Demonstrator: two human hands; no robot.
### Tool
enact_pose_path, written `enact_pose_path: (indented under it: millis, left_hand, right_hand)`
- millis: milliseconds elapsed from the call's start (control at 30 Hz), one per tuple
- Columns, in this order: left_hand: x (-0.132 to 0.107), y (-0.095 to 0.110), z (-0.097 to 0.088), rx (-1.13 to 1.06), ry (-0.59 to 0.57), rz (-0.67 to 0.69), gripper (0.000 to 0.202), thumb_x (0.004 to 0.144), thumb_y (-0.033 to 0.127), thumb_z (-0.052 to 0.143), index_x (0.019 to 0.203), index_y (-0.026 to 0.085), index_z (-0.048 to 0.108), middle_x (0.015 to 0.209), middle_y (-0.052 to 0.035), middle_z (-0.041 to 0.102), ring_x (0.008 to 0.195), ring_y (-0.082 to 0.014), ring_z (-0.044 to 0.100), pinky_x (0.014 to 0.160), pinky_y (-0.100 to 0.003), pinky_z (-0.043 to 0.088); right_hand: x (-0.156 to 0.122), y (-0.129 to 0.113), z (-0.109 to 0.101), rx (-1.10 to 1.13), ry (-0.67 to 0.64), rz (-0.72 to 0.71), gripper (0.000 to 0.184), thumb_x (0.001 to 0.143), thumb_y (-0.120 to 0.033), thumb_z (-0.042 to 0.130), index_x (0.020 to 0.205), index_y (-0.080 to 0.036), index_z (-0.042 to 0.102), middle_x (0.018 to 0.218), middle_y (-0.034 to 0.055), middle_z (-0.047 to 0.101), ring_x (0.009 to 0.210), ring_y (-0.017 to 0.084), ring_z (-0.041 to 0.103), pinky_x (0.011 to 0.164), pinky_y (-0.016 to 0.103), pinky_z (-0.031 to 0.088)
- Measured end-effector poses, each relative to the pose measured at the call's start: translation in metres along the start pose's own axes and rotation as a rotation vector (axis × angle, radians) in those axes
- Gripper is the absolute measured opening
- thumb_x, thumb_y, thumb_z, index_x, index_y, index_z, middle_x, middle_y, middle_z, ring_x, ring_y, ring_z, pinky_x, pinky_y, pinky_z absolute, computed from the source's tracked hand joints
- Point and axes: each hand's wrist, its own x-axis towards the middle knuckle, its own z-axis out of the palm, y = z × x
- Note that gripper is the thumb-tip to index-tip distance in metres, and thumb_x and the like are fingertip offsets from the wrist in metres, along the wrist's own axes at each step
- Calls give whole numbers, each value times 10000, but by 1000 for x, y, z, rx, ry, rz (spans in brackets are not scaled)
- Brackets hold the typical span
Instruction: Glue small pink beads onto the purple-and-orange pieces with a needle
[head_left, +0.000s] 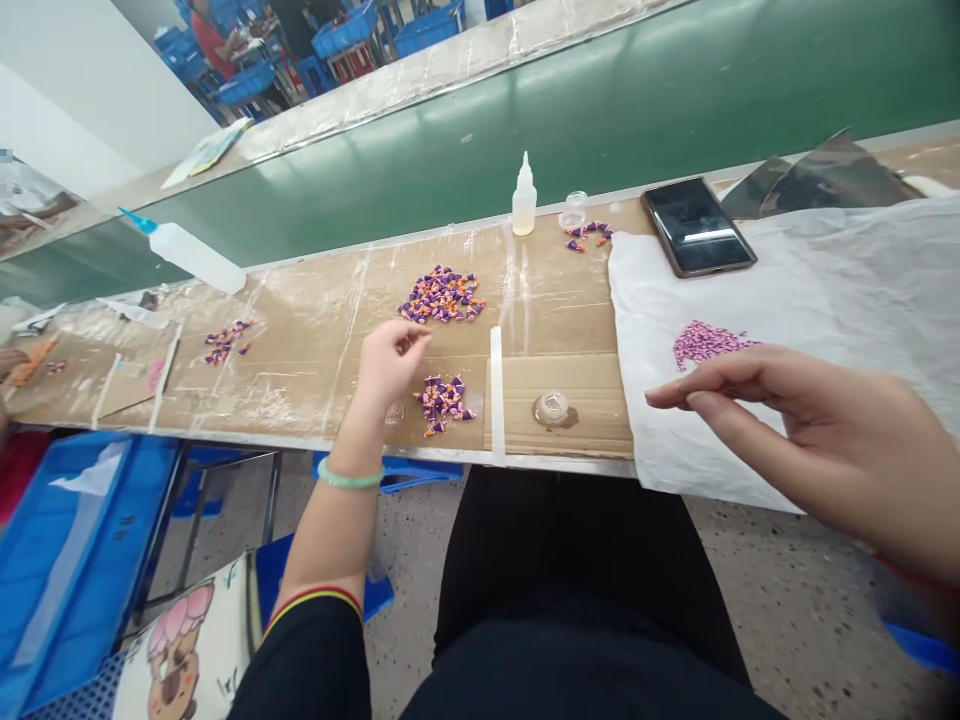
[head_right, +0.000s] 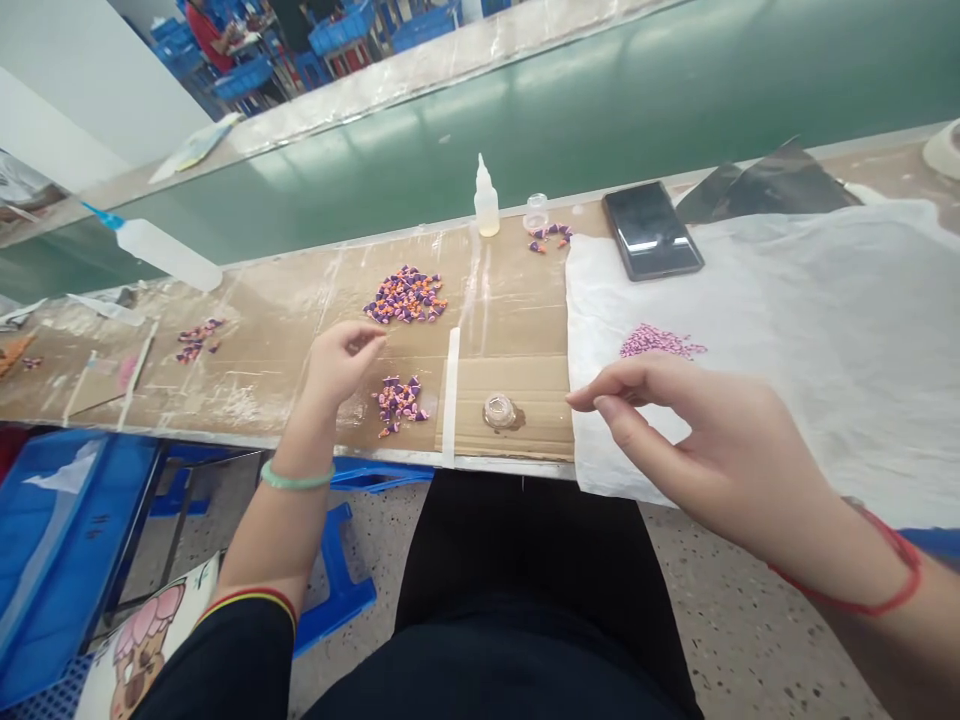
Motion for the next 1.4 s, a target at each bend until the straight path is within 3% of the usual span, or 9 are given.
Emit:
enact_pose_path:
  millis: [100,233,367,633,767,867,1067,1200,1400]
  left_hand:
    - [39,4,15,159,11,74,182,845,178,592,897,152,764,932,-90,755,832,-194,640,818,-317,490]
    - [66,10,25,340,-103,123,195,811,134,600,906,161,768,974,-99,755,896,-234,646,842,-353,477]
    - [69,12,26,458,-191,168,213,808,107,557,859,183,749,1007,-107,737,965,-266,643,813,-367,467]
    - [62,21,22,474,-214,207,251,842,104,515,980,164,716,1059,-142,714,980,-286,631,824,-384,467]
    - [45,20,2,297,-89,246,311,843,139,560,1109,170,718,1066,-106,728,958,-246,641,875,-363,495]
    - [24,11,-18,68,43,173,131,809,259,681,877,183,762,888,-44,723,783,-183,633,737,-304,518]
    - [-32,10,-44,-319,382,-129,169,639,236,824,797,266,771,825,44,739,786,-178,627,736,-319,501]
    - [-70,27,-40,-576,252,-314,142,568,239,820,649,271,708,650,39,655,635,-156,549,592,-278,451]
    - [-111,32,-17,-592,-197,-213,168,656,367,809,636,253,687,602,1,618,574,-163,554,510,-245,465]
  right_hand:
    - [-4,-3,-2,7,-10,34,149,942,-306,553,887,-309,692,831,-22,761,658,187,709,508,313,501]
    - [-12,-2,-7,4,16,70,149,935,-301,560,876,-313,696,860,-20,765,682,197,709,546,332,508]
    - [-17,0,-12,8,29,109,148,920,-283,561,851,-311,689,853,-11,765,697,217,716,541,347,489]
    - [-20,-1,-11,7,79,124,137,925,-279,571,851,-291,686,857,-15,759,725,190,708,603,338,516]
    - [-28,3,-19,39,186,201,91,918,-231,587,868,-247,661,857,21,753,785,196,713,700,333,552]
    - [-33,21,-25,-2,218,250,102,913,-207,560,877,-218,655,870,39,744,819,197,705,712,329,547]
    - [-27,75,-11,-107,-49,202,140,882,-228,531,871,-205,669,925,75,701,896,246,647,796,408,516]
    - [-11,90,9,-198,-74,183,94,848,-155,572,854,-191,659,900,78,689,899,255,612,852,413,482]
    - [3,96,20,-265,-159,148,100,836,-97,589,803,-175,641,885,72,701,874,245,585,852,385,455]
